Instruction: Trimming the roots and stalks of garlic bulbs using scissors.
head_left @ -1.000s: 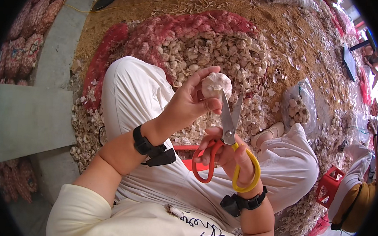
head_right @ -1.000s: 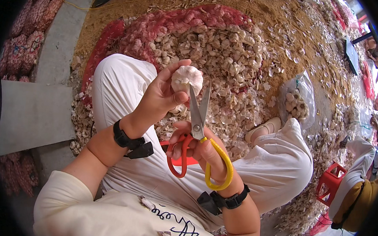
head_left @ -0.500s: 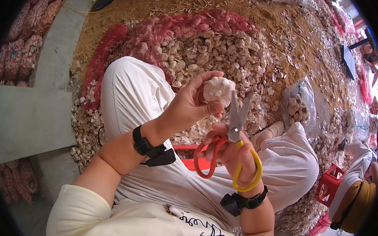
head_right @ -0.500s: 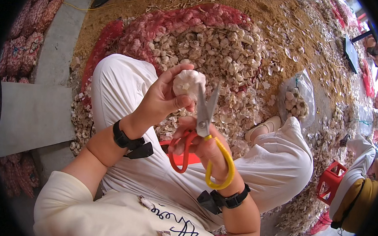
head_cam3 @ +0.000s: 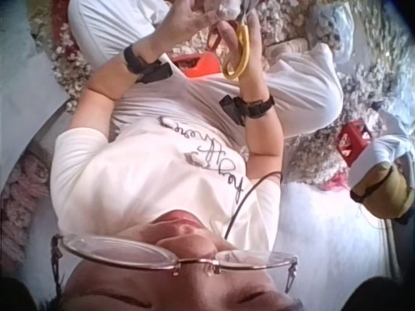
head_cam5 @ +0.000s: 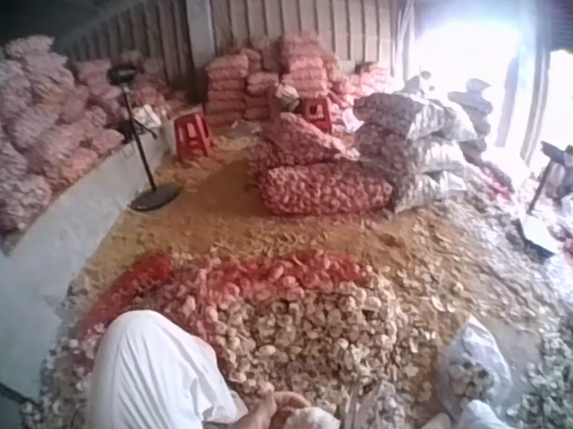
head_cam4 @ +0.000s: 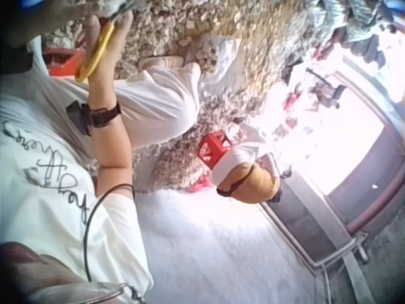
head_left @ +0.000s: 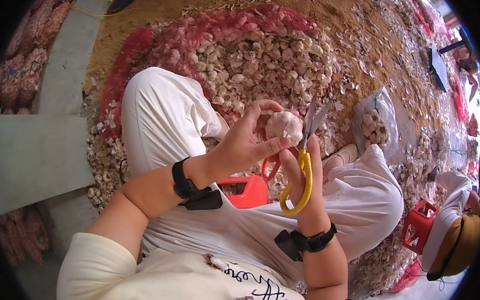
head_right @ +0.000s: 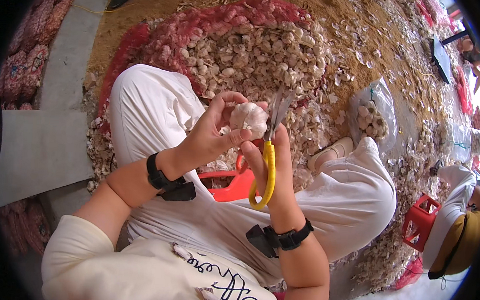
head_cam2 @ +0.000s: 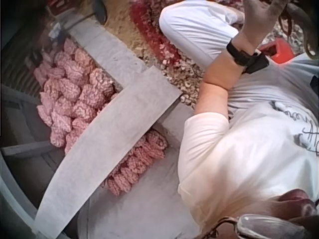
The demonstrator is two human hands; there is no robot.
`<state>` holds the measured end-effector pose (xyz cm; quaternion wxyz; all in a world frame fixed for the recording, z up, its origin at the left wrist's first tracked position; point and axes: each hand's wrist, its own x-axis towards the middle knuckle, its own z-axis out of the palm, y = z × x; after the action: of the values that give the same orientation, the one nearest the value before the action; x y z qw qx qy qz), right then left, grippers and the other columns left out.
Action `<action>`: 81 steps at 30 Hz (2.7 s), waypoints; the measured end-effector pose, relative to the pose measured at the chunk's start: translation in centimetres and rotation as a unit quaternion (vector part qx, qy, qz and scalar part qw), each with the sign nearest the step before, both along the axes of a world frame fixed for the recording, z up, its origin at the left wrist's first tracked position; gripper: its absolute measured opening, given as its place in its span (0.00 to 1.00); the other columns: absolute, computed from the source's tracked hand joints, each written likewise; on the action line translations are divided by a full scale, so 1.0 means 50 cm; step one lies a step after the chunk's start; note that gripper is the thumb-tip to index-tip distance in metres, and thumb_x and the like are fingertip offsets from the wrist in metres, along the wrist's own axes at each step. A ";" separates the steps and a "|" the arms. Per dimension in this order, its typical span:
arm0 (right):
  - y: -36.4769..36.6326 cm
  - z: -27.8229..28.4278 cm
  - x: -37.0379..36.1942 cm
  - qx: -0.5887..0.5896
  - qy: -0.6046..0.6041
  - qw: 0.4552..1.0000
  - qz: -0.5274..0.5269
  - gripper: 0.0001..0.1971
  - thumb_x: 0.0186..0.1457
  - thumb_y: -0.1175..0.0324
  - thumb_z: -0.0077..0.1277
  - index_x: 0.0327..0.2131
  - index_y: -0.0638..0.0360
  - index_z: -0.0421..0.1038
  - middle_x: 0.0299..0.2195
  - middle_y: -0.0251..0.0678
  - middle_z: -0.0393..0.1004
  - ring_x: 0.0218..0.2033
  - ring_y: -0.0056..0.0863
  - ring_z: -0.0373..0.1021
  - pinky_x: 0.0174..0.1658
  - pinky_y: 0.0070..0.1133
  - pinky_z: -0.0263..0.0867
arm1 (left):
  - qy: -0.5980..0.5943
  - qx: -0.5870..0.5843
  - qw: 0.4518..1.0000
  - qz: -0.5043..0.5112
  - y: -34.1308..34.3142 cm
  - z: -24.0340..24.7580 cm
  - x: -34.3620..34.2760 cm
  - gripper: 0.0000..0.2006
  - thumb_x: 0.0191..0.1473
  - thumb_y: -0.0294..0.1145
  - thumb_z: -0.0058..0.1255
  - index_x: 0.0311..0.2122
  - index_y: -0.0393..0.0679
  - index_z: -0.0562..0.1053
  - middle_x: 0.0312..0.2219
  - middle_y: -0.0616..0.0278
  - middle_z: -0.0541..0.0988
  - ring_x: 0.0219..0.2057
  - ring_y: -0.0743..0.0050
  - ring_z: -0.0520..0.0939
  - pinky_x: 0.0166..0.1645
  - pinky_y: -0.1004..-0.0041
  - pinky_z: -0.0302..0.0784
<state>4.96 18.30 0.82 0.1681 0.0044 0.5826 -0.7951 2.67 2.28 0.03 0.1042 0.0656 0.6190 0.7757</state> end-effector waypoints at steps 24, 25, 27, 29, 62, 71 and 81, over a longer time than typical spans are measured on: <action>0.012 0.017 -0.008 -0.069 -0.026 0.997 -0.001 0.22 0.57 0.68 0.50 0.52 0.63 0.58 0.42 0.35 0.70 0.43 0.22 0.68 0.46 0.20 0.65 | 0.020 -0.134 0.990 -0.037 -0.036 0.020 -0.014 0.14 0.62 0.42 0.41 0.41 0.40 0.66 0.29 0.68 0.72 0.30 0.89 0.71 0.33 0.82 0.70; 0.011 0.015 -0.008 -0.068 -0.026 0.997 -0.001 0.22 0.57 0.68 0.50 0.52 0.63 0.58 0.42 0.35 0.70 0.43 0.22 0.68 0.46 0.20 0.65 | 0.020 -0.132 0.990 -0.038 -0.033 0.017 -0.014 0.14 0.62 0.42 0.41 0.41 0.40 0.66 0.29 0.68 0.72 0.30 0.89 0.71 0.33 0.82 0.70; 0.010 0.008 -0.009 -0.085 -0.049 0.995 -0.019 0.21 0.57 0.68 0.50 0.51 0.63 0.58 0.42 0.35 0.70 0.42 0.23 0.69 0.45 0.20 0.66 | 0.062 -0.164 0.985 0.008 -0.023 0.008 -0.016 0.12 0.63 0.40 0.40 0.39 0.41 0.67 0.26 0.69 0.72 0.26 0.88 0.71 0.29 0.82 0.70; 0.015 -0.012 -0.014 -0.121 -0.080 0.989 -0.011 0.21 0.56 0.68 0.51 0.51 0.63 0.59 0.41 0.35 0.70 0.41 0.22 0.69 0.44 0.19 0.65 | 0.026 -0.121 0.992 0.005 -0.021 0.003 -0.017 0.12 0.63 0.40 0.40 0.39 0.41 0.67 0.25 0.68 0.72 0.24 0.88 0.71 0.28 0.82 0.70; 0.023 -0.005 -0.026 -0.010 -0.036 0.994 0.102 0.27 0.52 0.70 0.57 0.54 0.60 0.58 0.38 0.31 0.69 0.35 0.16 0.65 0.38 0.15 0.63 | -0.137 -0.120 0.978 -0.097 -0.050 -0.029 -0.045 0.23 0.59 0.54 0.42 0.42 0.41 0.71 0.33 0.68 0.76 0.35 0.86 0.75 0.37 0.81 0.72; 0.023 -0.008 -0.020 0.046 0.052 0.991 0.111 0.30 0.48 0.80 0.56 0.56 0.58 0.58 0.38 0.35 0.70 0.39 0.19 0.67 0.42 0.18 0.65 | -0.185 -0.063 0.968 -0.160 -0.080 -0.010 -0.059 0.15 0.55 0.46 0.53 0.31 0.42 0.73 0.26 0.73 0.72 0.27 0.91 0.70 0.28 0.85 0.65; 0.033 -0.016 -0.018 0.031 0.061 0.990 0.126 0.33 0.46 0.83 0.57 0.57 0.56 0.58 0.41 0.35 0.68 0.39 0.21 0.66 0.44 0.19 0.65 | -0.116 -0.130 0.967 -0.184 -0.073 -0.003 -0.055 0.21 0.55 0.49 0.52 0.40 0.39 0.74 0.30 0.70 0.74 0.33 0.85 0.75 0.35 0.83 0.71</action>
<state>4.08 19.93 -0.01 0.2311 -0.1127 0.6123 -0.7477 -0.09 -1.34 -0.13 0.3240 0.0742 0.6753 0.6584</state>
